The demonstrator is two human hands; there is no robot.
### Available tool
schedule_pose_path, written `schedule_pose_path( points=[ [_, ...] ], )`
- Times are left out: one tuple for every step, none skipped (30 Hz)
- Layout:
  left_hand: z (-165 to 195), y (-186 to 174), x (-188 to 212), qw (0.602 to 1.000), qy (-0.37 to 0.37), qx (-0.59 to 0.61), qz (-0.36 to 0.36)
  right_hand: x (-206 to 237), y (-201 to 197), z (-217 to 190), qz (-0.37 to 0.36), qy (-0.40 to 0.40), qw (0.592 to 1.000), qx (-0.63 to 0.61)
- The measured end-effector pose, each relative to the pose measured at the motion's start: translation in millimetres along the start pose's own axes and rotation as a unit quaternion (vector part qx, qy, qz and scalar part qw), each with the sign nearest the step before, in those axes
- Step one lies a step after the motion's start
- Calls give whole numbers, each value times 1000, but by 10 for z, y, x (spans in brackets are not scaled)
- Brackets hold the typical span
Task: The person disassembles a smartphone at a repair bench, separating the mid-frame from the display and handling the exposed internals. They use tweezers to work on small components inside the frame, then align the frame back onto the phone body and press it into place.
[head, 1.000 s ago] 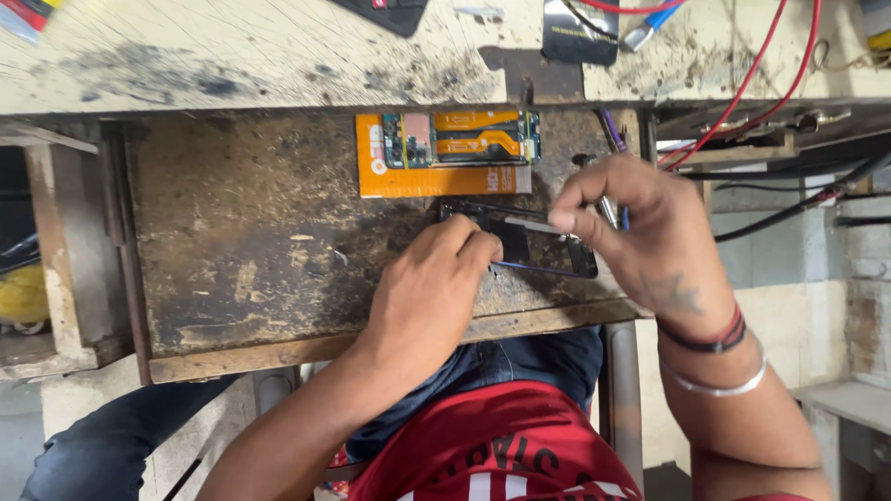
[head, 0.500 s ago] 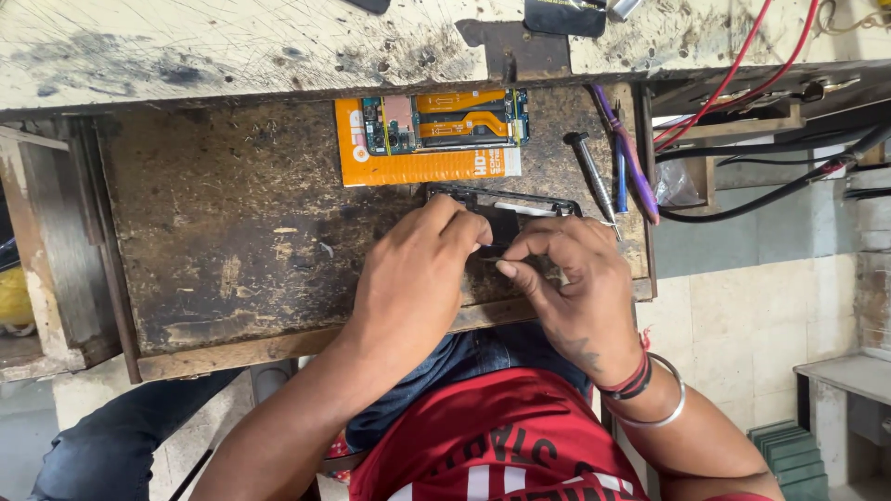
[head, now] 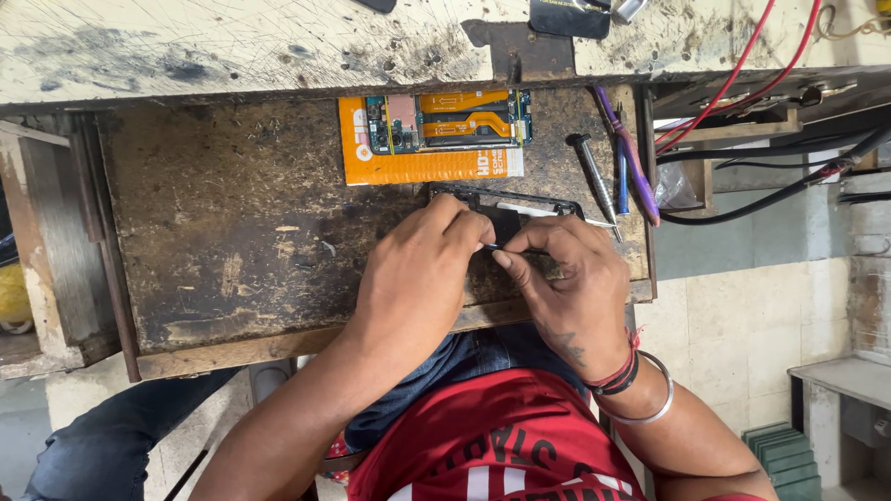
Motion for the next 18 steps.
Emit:
schedule_pose_path(
  points=[
    [0, 0, 0, 1000, 0, 0, -1, -1, 3, -1, 2, -3, 1000, 0],
    [0, -1, 1, 1000, -1, -1, -2, -3, 8, -2, 4, -7, 1000, 0],
    [0, -1, 1, 1000, -1, -1, -4, -5, 11, -3, 6, -10, 1000, 1],
    [0, -2, 1, 1000, -1, -1, -3, -5, 15, -3, 8, -11, 1000, 1],
    [1, -3, 2, 1000, 0, -1, -2, -5, 20, -4, 11, -12, 1000, 2],
    [1, -3, 2, 1000, 0, -1, -1, -5, 24, -5, 14, -13, 1000, 2],
    [1, -3, 1, 1000, 0, -2, 0, -4, 27, -5, 16, -11, 1000, 2],
    [0, -11, 2, 1000, 0, -4, 1, -7, 31, -15, 17, -11, 1000, 1],
    [0, -11, 1, 1000, 1, -5, 2, -6, 34, -16, 19, -9, 1000, 0],
    [0, -12, 1, 1000, 1, -4, 1, -6, 36, -19, 20, -12, 1000, 1],
    [-2, -13, 2, 1000, 1, -2, 0, -8, 38, -21, 21, -14, 1000, 2],
    [-3, -15, 2, 1000, 1, -1, -1, -9, 40, -23, 23, -17, 1000, 3],
    [-3, -16, 2, 1000, 2, -2, 1, -9, 43, -26, 24, -17, 1000, 2],
    [-3, -17, 2, 1000, 4, -3, 2, -10, 47, -28, 25, -17, 1000, 1],
    [-4, -19, 2, 1000, 5, -4, 3, -11, 49, -29, 27, -17, 999, 0],
    [-5, -20, 4, 1000, 6, -1, 3, -12, 49, -31, 26, -19, 999, 3],
    [-7, -22, 7, 1000, 7, 2, 2, -13, 50, -31, 26, -21, 999, 6],
    [-9, -23, 10, 1000, 7, 4, 1, -13, 50, -32, 25, -22, 999, 9]
  ],
)
Point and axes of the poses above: each hand's wrist, its own x-axis away from the middle knuckle, its own y-axis out of the palm, z = x × y, the point moved 2 cm from there along -x, towards the middle knuckle, and after that the axes turned 7 degrees about -x, right-handed, at the moved point
